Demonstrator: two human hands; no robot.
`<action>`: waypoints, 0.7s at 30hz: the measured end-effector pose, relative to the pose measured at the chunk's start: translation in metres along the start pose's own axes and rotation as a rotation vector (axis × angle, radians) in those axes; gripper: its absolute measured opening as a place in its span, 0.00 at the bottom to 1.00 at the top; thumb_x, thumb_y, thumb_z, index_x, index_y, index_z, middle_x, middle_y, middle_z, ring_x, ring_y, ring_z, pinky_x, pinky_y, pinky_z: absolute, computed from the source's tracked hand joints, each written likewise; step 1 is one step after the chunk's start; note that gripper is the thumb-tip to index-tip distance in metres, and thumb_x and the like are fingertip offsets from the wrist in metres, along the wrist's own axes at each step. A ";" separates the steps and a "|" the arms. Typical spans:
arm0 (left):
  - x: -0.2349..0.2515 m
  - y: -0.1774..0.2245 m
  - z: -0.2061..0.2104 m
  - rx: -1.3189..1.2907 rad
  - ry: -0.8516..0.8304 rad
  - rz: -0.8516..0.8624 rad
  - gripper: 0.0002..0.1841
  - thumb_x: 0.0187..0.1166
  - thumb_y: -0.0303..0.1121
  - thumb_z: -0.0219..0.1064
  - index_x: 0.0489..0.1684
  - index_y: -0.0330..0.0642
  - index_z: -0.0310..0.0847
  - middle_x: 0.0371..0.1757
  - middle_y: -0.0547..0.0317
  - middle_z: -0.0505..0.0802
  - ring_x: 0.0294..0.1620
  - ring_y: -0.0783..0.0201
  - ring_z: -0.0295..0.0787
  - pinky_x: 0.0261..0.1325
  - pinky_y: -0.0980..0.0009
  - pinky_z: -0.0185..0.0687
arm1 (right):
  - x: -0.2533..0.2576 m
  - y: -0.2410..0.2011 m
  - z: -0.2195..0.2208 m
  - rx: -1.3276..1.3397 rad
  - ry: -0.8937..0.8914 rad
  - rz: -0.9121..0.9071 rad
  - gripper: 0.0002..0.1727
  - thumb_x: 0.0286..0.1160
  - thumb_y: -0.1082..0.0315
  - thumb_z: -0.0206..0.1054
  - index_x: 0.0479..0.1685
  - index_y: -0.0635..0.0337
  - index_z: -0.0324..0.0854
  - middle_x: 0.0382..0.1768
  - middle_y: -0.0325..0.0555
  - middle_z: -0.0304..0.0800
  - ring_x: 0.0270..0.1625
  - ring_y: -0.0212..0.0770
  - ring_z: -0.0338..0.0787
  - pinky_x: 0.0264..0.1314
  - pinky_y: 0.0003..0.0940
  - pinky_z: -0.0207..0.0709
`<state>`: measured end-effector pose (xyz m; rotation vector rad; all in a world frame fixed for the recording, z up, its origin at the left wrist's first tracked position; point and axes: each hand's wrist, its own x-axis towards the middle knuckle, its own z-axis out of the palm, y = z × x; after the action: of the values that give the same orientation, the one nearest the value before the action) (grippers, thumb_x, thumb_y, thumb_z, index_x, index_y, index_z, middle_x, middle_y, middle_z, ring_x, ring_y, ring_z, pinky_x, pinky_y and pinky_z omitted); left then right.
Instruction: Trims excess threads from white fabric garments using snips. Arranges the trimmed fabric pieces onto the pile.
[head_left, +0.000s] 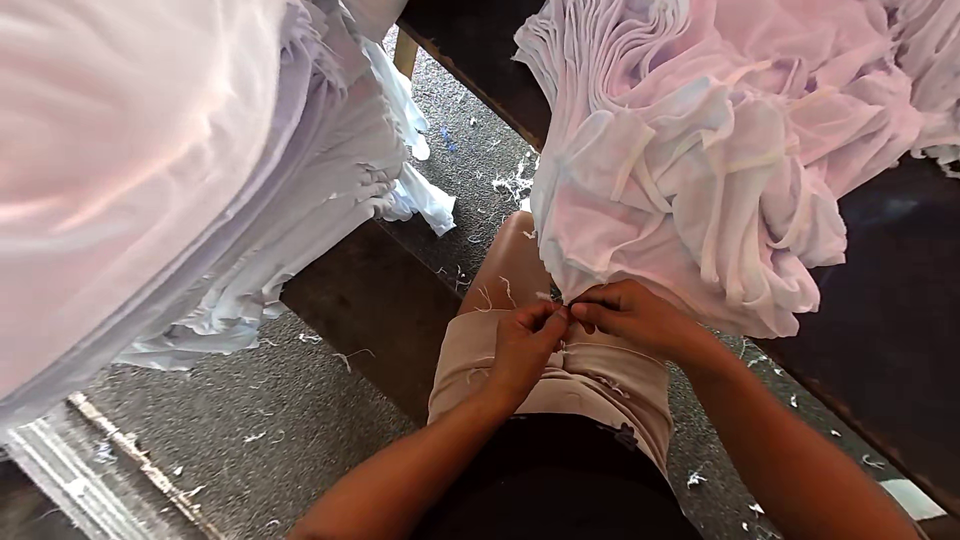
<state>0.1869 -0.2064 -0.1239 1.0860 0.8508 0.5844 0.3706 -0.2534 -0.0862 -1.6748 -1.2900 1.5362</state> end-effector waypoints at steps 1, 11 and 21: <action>0.000 0.001 0.000 -0.004 0.005 -0.005 0.10 0.80 0.22 0.60 0.30 0.38 0.86 0.24 0.72 0.89 0.24 0.81 0.83 0.33 0.83 0.81 | 0.001 0.000 0.000 -0.010 0.001 -0.001 0.15 0.89 0.63 0.59 0.45 0.63 0.88 0.28 0.25 0.80 0.27 0.13 0.71 0.32 0.11 0.65; 0.019 0.009 -0.019 0.607 -0.363 -0.131 0.19 0.88 0.41 0.61 0.50 0.31 0.90 0.49 0.47 0.93 0.52 0.61 0.88 0.62 0.61 0.80 | 0.011 -0.003 -0.026 -0.333 0.398 -0.264 0.15 0.86 0.64 0.64 0.63 0.60 0.86 0.53 0.47 0.91 0.33 0.31 0.85 0.36 0.30 0.82; 0.076 0.015 -0.018 0.485 0.089 0.026 0.10 0.78 0.31 0.73 0.48 0.34 0.87 0.50 0.47 0.88 0.49 0.57 0.85 0.53 0.59 0.82 | 0.009 0.007 0.010 -0.398 -0.102 -0.225 0.15 0.83 0.63 0.66 0.53 0.68 0.88 0.45 0.57 0.92 0.46 0.47 0.90 0.54 0.45 0.82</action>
<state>0.2140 -0.1329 -0.1371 1.5203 1.0896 0.4594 0.3624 -0.2503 -0.0980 -1.6230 -1.8666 1.3066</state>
